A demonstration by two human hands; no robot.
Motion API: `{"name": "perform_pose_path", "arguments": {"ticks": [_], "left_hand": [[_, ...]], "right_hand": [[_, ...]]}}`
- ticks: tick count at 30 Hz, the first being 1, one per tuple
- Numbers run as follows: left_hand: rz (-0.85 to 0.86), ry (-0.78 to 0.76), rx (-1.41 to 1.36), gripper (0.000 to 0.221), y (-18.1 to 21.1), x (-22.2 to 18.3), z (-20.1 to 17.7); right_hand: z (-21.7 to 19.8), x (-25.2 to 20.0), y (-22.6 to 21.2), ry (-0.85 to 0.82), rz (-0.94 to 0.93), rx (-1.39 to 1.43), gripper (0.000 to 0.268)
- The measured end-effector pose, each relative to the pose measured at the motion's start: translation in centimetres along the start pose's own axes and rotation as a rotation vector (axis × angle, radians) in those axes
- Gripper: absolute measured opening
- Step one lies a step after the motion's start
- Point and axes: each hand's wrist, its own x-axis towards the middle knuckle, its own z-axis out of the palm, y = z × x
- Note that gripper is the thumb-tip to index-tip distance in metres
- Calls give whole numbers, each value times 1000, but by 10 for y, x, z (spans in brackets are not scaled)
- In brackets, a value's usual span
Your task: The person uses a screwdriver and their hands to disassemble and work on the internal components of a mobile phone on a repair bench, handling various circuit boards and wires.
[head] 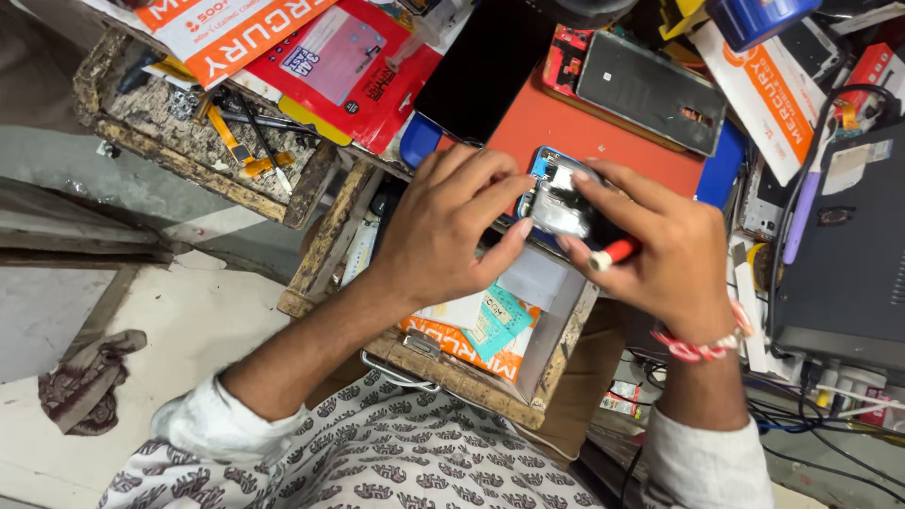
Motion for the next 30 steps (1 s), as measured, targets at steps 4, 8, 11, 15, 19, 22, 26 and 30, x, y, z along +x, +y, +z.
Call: {"name": "perform_pose_path", "arguments": {"ticks": [4,8,11,15,19,22,26,30], "left_hand": [[22,-1,40,34,-8,-2,6],[52,3,63,33,-15,-8,11],[73,16,81,30,-18,-9,13],[76,-2,78,29,-21,-7,15],[85,5,68,27,-23,-6,16],[94,13,59,24,-24,-4,16],[113,-6,76,23,-26,-5,18],[122,-11,48,25,-29,-7,18]], "right_hand": [[4,14,-3,-49,7,-2,53],[3,16,-4,-66,23,-16,51],[1,17,-2,-98,53,-36,50],[0,19,-1,-105,38,-53,51],[-4,22,-3,-157,63,-97,51],[-8,26,-5,-174,33,-141,50],[-12,28,-7,-193,9,-170,49],[-13,29,-9,-208,10,-184,49]]}}
